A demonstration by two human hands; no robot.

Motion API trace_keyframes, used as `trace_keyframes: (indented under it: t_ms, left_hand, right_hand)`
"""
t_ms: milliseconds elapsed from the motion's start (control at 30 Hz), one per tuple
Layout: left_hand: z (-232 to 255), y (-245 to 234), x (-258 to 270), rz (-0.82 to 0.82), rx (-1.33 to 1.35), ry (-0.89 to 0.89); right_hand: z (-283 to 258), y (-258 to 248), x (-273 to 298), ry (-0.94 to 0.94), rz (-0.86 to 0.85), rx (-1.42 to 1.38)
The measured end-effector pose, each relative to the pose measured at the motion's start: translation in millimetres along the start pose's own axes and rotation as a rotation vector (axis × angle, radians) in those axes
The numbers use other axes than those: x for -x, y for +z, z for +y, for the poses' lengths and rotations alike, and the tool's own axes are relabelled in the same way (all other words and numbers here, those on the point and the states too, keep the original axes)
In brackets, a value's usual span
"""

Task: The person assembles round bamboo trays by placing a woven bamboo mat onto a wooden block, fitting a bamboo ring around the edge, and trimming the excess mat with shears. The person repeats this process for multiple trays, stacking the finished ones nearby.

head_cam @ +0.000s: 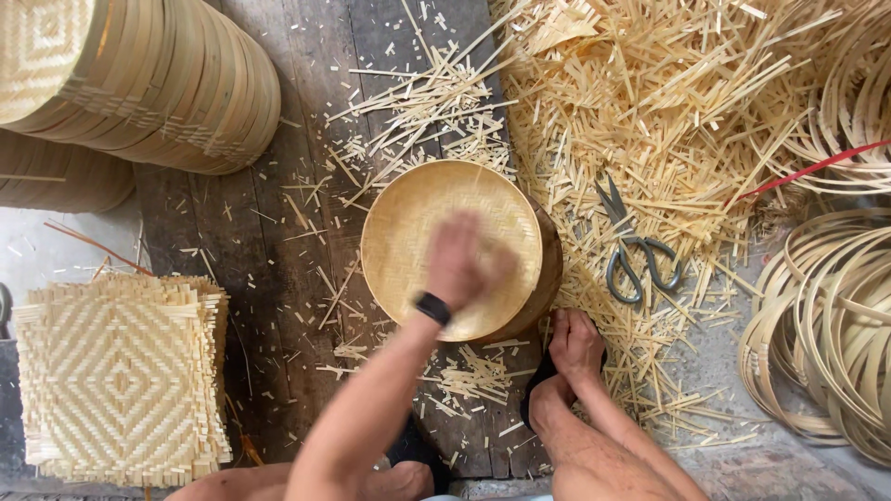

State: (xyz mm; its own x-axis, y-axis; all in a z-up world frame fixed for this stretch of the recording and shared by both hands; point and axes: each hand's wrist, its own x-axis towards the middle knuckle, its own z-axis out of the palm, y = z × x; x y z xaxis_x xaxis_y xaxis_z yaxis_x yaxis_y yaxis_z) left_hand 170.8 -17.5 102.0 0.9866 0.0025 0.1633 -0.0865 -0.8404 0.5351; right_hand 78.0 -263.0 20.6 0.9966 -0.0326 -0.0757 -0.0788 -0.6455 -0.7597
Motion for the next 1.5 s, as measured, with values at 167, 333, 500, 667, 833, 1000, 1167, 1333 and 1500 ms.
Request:
trace_keyframes:
  t_ms: [167,333,500,667,833,1000,1167,1333,1500]
  left_hand:
    - [69.7,36.5,70.6,-0.26,-0.114,0.106]
    - [-4.5,-12.6,92.1,-0.362,-0.282,0.332]
    - [-103.7,-122.2,21.2,-0.3,-0.766,0.827]
    - [-163.1,-279.3,-80.9,0.101,-1.291,0.448]
    - [-209.3,-376.2,-124.8,0.39,-0.785,-0.151]
    - [-246.2,-380.6,-123.0,0.478,-0.629,-0.265]
    - [-257.7,-383.3,-129.0,0.395,-0.546,-0.367]
    - [-259.6,-391.3,-130.9,0.285,-0.569,-0.403]
    - [-265.9,-381.5,-134.2,0.128,-0.66,-0.513]
  right_hand:
    - [-5.2,-8.8,3.2,-0.021,-0.007,0.13]
    - [8.8,0.6,0.4,0.043,-0.025,0.134]
    - [31.5,8.3,1.1,0.112,-0.104,0.263]
    - [45.8,15.2,-4.3,0.127,-0.105,0.294]
    - [43.6,18.9,-8.4,0.108,-0.049,0.267]
    - [40.2,21.1,-13.9,0.161,-0.07,0.202]
    - [41.6,21.0,-11.6,0.142,-0.09,0.159]
    - [42.9,20.8,-14.2,0.117,-0.078,0.104]
    - [39.9,23.8,-9.9,0.156,-0.04,0.113]
